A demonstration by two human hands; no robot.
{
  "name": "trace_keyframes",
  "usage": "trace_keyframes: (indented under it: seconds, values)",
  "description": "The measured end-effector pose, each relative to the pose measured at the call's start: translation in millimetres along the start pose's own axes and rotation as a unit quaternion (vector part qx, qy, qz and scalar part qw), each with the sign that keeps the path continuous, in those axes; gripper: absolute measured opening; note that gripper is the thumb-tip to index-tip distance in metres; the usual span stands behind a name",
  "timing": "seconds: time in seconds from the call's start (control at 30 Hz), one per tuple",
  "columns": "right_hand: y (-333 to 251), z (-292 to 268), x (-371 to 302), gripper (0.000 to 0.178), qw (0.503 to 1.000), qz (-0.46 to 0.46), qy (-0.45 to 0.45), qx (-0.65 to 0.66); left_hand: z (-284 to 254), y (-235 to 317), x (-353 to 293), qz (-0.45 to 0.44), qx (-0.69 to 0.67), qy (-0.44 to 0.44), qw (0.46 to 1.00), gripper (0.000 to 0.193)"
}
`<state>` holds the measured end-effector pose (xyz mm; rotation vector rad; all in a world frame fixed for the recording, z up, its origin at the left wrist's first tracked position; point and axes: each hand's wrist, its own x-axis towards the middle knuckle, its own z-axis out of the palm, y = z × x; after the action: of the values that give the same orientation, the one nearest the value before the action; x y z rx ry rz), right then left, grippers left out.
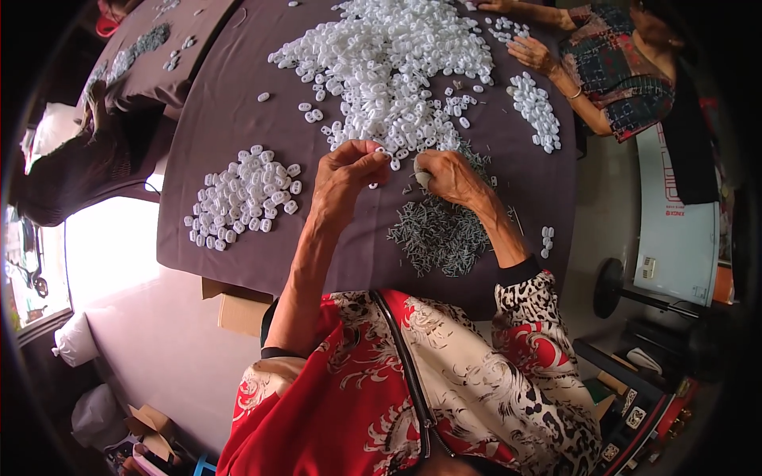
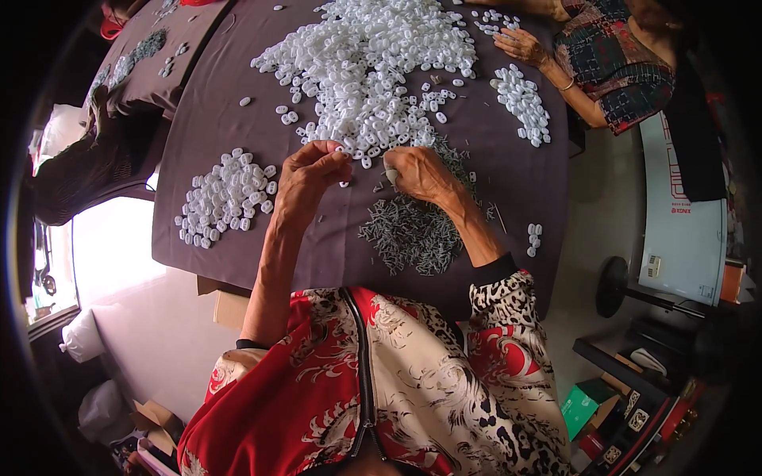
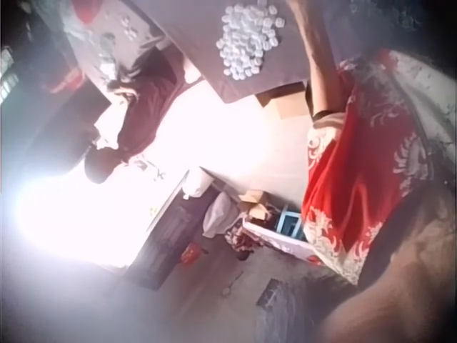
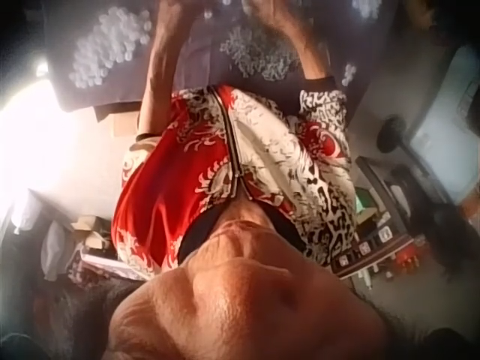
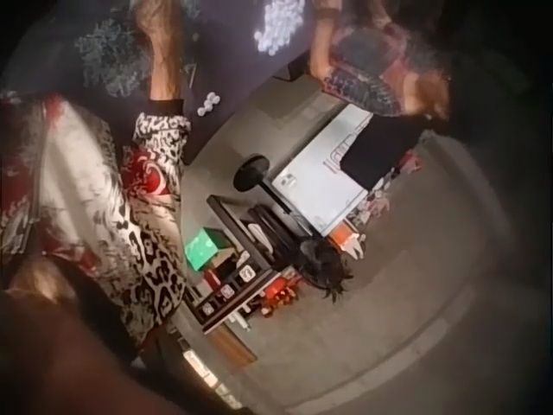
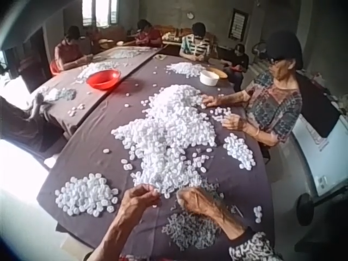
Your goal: The person assembles plastic cord locks by picking up plastic components and springs from the table, fitting them together by hand, and placing the assembled pieces into a pile.
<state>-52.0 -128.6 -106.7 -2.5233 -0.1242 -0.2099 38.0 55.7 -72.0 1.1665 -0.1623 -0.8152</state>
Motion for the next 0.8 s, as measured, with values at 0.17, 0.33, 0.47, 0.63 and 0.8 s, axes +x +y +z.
trace_keyframes:
  seconds: [0.17,0.33,0.47,0.63,0.8]
  values:
    - [-2.6,-6.5,-3.1,0.005,0.999,0.032,-0.006,0.043,2.5,-2.1,0.7,-0.013,-0.067,-0.041,0.997,0.012]
    - [-4.2,-4.5,-4.5,0.006,0.988,0.077,0.014,0.134,8.5,0.5,-2.6,-0.013,-0.073,-0.052,0.996,0.011]
    - [1.1,-5.0,-7.9,0.010,0.984,0.064,0.042,0.160,10.8,4.3,-2.8,-0.027,-0.078,-0.037,0.996,0.011]
    - [-8.3,-26.1,-9.7,0.017,0.960,0.148,0.045,0.234,11.8,2.9,-2.9,-0.018,-0.077,-0.054,0.995,0.010]
    - [-21.8,-45.7,-8.8,0.021,0.928,0.112,0.095,0.342,20.5,2.8,-3.0,-0.004,-0.084,-0.083,0.993,0.009]
